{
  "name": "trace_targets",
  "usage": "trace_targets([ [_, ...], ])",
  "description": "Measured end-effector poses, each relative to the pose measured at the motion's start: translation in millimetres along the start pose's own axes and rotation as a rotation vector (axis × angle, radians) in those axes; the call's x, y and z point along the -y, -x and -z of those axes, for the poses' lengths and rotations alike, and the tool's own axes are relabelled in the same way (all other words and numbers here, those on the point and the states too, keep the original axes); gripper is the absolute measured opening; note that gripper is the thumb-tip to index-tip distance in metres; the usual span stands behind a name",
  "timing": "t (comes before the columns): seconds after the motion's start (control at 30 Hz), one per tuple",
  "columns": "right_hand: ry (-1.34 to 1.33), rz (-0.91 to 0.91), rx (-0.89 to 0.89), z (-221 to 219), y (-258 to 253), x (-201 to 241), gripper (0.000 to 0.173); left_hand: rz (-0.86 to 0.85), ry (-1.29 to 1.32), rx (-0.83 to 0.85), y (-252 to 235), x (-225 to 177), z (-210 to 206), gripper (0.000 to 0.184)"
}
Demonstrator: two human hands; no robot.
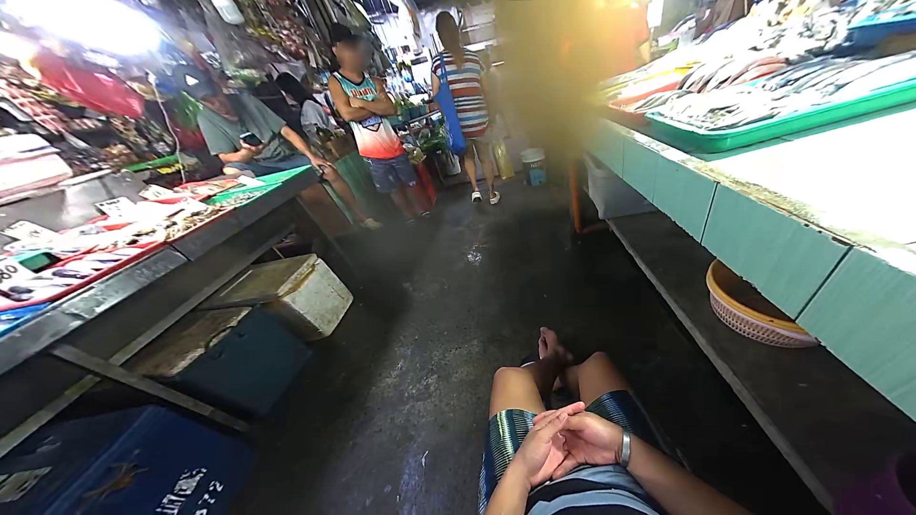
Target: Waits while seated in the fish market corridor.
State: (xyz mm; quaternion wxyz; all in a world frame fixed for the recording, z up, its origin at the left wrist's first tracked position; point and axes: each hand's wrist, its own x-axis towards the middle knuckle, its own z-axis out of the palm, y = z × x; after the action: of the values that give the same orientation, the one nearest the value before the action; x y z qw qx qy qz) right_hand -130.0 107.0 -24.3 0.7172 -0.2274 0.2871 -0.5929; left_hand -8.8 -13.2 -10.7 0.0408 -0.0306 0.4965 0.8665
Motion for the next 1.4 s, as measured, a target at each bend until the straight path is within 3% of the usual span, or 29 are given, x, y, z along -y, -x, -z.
trace_targets([
  [1.4,-0.022,0.002,-0.004,-3.8,1.9,2.2,0.043,0.012,-0.035,-0.025,0.5,-1.4,-0.9,0.049],
])
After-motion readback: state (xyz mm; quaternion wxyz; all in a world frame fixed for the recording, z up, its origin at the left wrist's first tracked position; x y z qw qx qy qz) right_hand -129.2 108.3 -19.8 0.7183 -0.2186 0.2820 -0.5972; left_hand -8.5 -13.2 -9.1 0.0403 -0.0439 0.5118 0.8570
